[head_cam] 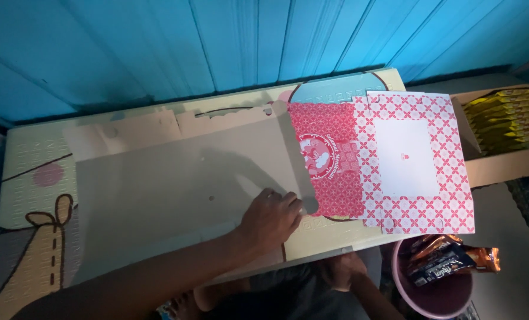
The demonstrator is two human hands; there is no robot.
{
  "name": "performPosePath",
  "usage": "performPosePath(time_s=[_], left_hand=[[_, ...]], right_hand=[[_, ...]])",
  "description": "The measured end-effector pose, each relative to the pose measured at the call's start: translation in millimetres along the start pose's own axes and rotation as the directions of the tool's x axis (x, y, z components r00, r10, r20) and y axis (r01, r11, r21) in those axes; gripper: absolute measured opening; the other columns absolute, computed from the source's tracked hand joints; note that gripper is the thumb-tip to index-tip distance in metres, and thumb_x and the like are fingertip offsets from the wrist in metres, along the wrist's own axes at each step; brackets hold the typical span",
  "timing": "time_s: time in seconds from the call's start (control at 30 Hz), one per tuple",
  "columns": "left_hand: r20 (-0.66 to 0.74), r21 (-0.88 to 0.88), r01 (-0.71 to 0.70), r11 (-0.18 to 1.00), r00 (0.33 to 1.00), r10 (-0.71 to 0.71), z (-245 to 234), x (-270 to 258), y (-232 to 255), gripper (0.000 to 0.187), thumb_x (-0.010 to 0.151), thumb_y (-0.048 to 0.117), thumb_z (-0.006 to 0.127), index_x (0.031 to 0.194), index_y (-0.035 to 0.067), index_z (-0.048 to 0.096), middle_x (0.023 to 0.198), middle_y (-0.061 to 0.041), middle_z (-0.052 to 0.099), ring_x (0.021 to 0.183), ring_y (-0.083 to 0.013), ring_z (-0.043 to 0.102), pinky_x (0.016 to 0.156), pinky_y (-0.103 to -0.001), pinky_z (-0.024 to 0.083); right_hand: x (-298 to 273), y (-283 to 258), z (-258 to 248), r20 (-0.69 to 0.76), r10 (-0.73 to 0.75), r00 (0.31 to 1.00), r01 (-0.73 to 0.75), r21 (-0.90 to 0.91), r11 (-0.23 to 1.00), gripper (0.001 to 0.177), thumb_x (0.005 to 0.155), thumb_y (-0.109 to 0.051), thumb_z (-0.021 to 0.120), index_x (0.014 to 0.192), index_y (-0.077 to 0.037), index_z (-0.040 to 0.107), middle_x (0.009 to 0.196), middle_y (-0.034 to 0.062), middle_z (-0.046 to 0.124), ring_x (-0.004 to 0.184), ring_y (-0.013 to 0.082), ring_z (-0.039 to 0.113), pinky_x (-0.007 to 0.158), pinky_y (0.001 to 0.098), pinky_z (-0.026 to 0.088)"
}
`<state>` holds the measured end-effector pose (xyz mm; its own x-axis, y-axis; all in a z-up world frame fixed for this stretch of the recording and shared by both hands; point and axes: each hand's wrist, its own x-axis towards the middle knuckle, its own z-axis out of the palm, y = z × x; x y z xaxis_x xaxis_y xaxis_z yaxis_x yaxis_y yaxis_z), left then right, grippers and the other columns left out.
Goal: Folding cardboard components and applying decorative paper to assemble a custom box.
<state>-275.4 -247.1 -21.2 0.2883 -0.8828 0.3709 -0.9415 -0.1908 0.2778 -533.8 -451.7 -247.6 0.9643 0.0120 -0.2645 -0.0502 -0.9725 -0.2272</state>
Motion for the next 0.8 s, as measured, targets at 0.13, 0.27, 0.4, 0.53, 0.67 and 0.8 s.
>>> performPosePath(time_s=[0.13, 0.27, 0.4, 0.53, 0.67, 0.8], left_hand=[[0.002, -0.091, 0.048, 0.995, 0.999, -0.048, 1, -3, -3, 0.017, 0.086, 0.02, 0.07, 0.095, 0.007, 0.066, 0.093, -0.01, 0.065, 0.077, -0.0321, 0.066, 0.084, -0.045, 0.048], [0.025, -0.091, 0.052, 0.995, 0.998, -0.05, -14, -2, -4, 0.018, 0.086, 0.021, 0.07, 0.097, 0.007, 0.067, 0.093, -0.011, 0.066, 0.075, -0.0316, 0.066, 0.082, -0.044, 0.047], [-0.008, -0.062, 0.067, 0.996, 0.998, -0.068, -27, -11, -8, 0.021, 0.083, 0.02, 0.069, 0.101, 0.009, 0.066, 0.098, -0.009, 0.065, 0.08, -0.031, 0.066, 0.084, -0.045, 0.047], [0.007, -0.047, 0.125, 0.991, 0.992, -0.124, -41, -25, -20, 0.02, 0.084, 0.025, 0.069, 0.099, 0.012, 0.069, 0.101, -0.007, 0.067, 0.083, -0.0306, 0.067, 0.087, -0.046, 0.046], [0.003, -0.036, 0.218, 0.975, 0.976, -0.218, -78, -35, -36, 0.022, 0.083, 0.024, 0.067, 0.1, 0.01, 0.071, 0.103, -0.006, 0.068, 0.087, -0.0297, 0.065, 0.089, -0.044, 0.047], [-0.118, 0.022, 0.326, 0.945, 0.94, -0.321, -122, -51, -62, 0.02, 0.089, 0.031, 0.068, 0.103, 0.017, 0.074, 0.093, -0.006, 0.072, 0.083, -0.0338, 0.075, 0.077, -0.05, 0.054]], right_hand=[[-1, 2, 7, -0.175, -0.054, 0.983, 0.054, -0.004, 0.999, 0.058, 0.076, -0.035, 0.07, 0.13, -0.014, 0.061, 0.129, 0.0198, 0.064, 0.11, 0.0479, 0.062, 0.088, 0.0558, 0.052], [-4, 17, 32, 0.02, 0.111, 0.994, -0.111, 0.015, 0.994, 0.056, 0.078, -0.041, 0.067, 0.125, -0.012, 0.066, 0.128, 0.0213, 0.065, 0.107, 0.0486, 0.064, 0.086, 0.0528, 0.056], [-4, 21, 37, 0.093, 0.101, 0.99, -0.098, -0.033, 0.995, 0.04, 0.077, -0.044, 0.067, 0.112, -0.024, 0.072, 0.121, 0.0119, 0.069, 0.107, 0.043, 0.064, 0.089, 0.0534, 0.054], [-3, -1, 0, 0.143, 0.112, 0.983, -0.114, 0.01, 0.993, 0.054, 0.077, -0.047, 0.068, 0.13, -0.04, 0.067, 0.14, 0.0037, 0.06, 0.126, 0.0413, 0.053, 0.103, 0.0545, 0.045], [-11, 31, 92, 0.219, 0.147, 0.965, -0.122, -0.123, 0.985, 0.071, 0.082, -0.053, 0.066, 0.142, -0.018, 0.053, 0.145, 0.0193, 0.053, 0.128, 0.0459, 0.053, 0.107, 0.0543, 0.045], [-71, 38, 166, 0.183, 0.013, 0.983, -0.012, -0.004, 1.0, 0.065, 0.081, -0.047, 0.067, 0.138, -0.017, 0.056, 0.14, 0.0171, 0.057, 0.123, 0.0427, 0.056, 0.102, 0.0518, 0.047]])
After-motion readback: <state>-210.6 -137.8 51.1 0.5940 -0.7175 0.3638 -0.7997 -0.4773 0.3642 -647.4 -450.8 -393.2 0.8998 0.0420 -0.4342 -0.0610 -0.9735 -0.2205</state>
